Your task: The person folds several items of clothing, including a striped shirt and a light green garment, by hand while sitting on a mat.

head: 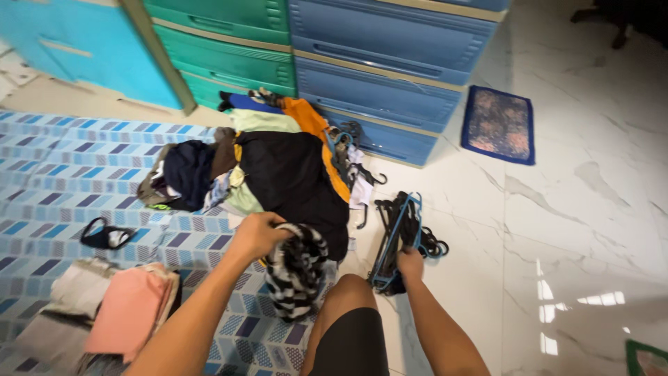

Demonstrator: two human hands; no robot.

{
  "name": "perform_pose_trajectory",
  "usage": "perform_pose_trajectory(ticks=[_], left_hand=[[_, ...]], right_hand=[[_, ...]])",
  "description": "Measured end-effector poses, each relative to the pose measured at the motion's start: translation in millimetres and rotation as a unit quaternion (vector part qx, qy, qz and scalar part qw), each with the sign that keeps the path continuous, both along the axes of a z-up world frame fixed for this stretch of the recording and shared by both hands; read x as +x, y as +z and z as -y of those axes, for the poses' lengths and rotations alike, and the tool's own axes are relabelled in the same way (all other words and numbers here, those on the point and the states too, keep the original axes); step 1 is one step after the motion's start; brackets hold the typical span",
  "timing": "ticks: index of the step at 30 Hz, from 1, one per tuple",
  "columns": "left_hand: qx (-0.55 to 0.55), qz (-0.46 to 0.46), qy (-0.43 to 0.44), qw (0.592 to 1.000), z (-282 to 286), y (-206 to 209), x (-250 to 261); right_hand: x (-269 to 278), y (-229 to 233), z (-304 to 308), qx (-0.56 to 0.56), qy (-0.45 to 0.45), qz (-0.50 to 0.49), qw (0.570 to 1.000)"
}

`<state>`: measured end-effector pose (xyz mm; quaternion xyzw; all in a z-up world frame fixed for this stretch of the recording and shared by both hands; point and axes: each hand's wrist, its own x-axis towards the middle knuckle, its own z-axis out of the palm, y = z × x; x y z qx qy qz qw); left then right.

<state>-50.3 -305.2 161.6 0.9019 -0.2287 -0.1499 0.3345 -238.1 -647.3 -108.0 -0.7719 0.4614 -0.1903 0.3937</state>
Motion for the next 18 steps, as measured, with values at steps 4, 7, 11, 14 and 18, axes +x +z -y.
perform_pose_trajectory(ticks=[4, 7, 11, 14, 18], left_hand=[[-0.076, -0.139, 0.026, 0.987, 2, -1, 7], [-0.242, -0.235, 0.059, 0.939, 3, -9, 14], [-0.368, -0.353, 0.12, 0.852, -27, 0, 19], [-0.415, -0.321, 0.234, 0.819, -67, 18, 29], [-0.272, -0.175, 0.23, 0.918, -129, 35, 17]], right_hand=[[67, 53, -70, 0.16, 0.246, 0.203, 0.934], [81, 105, -153, 0.103, 0.35, 0.278, 0.889], [98, 123, -184, -0.152, 0.321, 0.236, 0.905], [110, 112, -161, -0.055, 0.292, 0.115, 0.948], [141, 157, -119, -0.159, 0.337, 0.137, 0.918]])
